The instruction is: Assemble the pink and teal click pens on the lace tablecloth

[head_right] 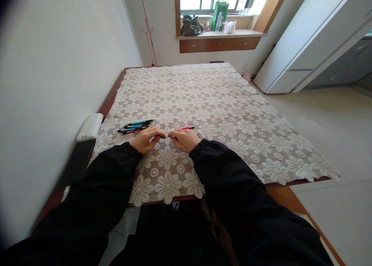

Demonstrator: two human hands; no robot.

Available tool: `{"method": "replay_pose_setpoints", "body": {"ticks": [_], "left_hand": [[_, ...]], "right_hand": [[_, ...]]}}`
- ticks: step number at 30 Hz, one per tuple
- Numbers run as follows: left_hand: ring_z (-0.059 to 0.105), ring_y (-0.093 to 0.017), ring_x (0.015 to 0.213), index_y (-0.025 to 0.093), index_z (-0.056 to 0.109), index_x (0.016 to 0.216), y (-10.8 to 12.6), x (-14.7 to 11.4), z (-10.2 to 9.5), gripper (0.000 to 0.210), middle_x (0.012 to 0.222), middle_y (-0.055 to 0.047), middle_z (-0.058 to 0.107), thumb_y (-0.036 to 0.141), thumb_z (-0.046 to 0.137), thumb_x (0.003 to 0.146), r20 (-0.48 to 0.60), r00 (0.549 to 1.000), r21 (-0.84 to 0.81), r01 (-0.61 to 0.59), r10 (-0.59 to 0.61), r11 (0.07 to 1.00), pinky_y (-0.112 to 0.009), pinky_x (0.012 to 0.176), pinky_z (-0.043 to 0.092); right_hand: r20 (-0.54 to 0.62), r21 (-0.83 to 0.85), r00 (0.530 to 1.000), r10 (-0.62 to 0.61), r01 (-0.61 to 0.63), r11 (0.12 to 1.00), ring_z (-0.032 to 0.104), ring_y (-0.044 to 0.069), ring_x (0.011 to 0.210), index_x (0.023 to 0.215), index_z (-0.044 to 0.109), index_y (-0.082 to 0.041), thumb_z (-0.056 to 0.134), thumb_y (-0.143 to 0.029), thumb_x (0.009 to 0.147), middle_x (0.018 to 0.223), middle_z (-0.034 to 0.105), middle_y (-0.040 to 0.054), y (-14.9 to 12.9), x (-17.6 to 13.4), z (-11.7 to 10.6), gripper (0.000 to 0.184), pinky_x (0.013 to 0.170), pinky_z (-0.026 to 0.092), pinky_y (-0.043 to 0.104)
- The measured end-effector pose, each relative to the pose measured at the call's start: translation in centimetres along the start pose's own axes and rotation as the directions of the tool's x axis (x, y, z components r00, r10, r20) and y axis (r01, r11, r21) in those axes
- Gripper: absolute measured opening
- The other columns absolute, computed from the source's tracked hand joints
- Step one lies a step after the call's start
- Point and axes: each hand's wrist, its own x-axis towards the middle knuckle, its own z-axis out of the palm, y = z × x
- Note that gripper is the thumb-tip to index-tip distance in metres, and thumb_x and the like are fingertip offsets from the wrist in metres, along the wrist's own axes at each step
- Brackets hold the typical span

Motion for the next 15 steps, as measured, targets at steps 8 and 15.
{"method": "replay_pose_setpoints", "body": {"ticks": [8, 15], "left_hand": [[0.071, -0.018, 0.102, 0.02, 0.072, 0.114, 0.02, 0.1, 0.19, 0.021, 0.109, -0.008, 0.074, 0.015, 0.053, 0.105, -0.054, 0.998, -0.09, -0.019, 0.014, 0.996, -0.032, 0.091, 0.057], [0.072, -0.018, 0.103, 0.02, 0.072, 0.115, 0.01, 0.04, 0.22, 0.02, 0.111, -0.008, 0.075, 0.019, 0.054, 0.106, -0.029, 0.999, -0.112, 0.016, -0.019, 0.994, -0.032, 0.092, 0.058]], "right_hand": [[0.015, 0.015, 1.0, -0.007, 0.007, 1.0, 0.074, 0.018, 0.086, 0.111, 0.078, -0.022, 0.057, -0.024, 0.103, 0.099, 0.082, 0.0053, 0.05, -0.02, 0.18, 0.023, 0.072, 0.042, 0.028], [0.005, 0.042, 1.0, -0.031, 0.031, 0.999, 0.073, 0.018, 0.088, 0.113, 0.078, -0.022, 0.054, -0.025, 0.105, 0.101, 0.081, 0.0065, 0.18, -0.04, 0.4, 0.025, 0.074, 0.043, 0.028]]}}
